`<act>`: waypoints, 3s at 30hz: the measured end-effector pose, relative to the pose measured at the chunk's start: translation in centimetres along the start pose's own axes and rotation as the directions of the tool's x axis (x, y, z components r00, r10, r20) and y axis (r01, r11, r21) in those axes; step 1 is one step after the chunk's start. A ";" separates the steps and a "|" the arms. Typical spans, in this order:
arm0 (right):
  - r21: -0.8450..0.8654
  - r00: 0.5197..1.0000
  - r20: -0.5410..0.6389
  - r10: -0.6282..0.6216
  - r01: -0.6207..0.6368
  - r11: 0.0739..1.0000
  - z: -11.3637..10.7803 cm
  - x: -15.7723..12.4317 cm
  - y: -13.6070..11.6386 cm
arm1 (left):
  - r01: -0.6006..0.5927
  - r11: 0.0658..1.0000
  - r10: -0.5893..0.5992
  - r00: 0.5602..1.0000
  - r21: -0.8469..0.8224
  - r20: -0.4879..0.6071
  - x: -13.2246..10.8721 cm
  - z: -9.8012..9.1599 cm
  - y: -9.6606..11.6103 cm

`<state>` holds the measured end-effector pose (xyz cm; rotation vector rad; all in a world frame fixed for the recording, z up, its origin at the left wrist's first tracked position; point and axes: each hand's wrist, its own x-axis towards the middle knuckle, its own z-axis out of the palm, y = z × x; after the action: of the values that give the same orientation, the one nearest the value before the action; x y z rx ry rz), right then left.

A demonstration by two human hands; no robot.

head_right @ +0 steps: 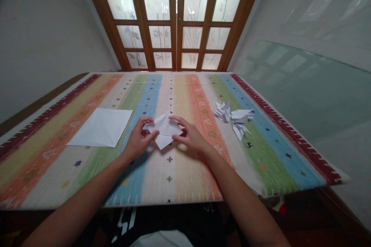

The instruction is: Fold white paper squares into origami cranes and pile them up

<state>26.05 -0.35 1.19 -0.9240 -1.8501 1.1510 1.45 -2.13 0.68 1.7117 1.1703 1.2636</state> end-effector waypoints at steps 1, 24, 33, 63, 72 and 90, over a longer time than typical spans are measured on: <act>-0.034 1.000 0.029 -0.003 0.004 0.999 -0.1 0.0 -0.1 | -0.028 0.998 0.028 1.000 0.056 0.010 0.1 -0.1 0.0; -0.437 0.923 0.354 0.153 0.019 0.899 -0.6 -0.9 -0.4 | -0.244 0.899 0.064 0.894 0.363 0.443 -0.5 0.2 -1.3; -0.533 0.981 0.178 -0.079 0.164 0.830 -0.4 -0.1 0.4 | -0.295 0.895 0.103 0.867 0.335 0.487 -0.1 -0.2 -0.8; -0.447 0.992 -0.103 -0.072 0.018 0.894 1.6 1.3 3.5 | -0.094 0.906 -0.033 0.956 0.412 0.291 -0.4 0.8 -1.6; -0.372 0.982 -0.183 -0.040 -0.031 0.928 1.7 1.5 3.6 | -0.076 0.913 -0.047 0.956 0.400 0.288 -0.4 0.8 -1.3; -0.445 0.997 0.020 -0.080 0.081 0.892 1.1 1.3 2.6 | -0.152 0.892 0.006 0.945 0.425 0.326 -0.5 0.6 -1.2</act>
<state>24.98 1.24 -1.28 -1.0805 -2.1787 0.6812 1.68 -2.20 -0.74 2.2216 1.2651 0.7500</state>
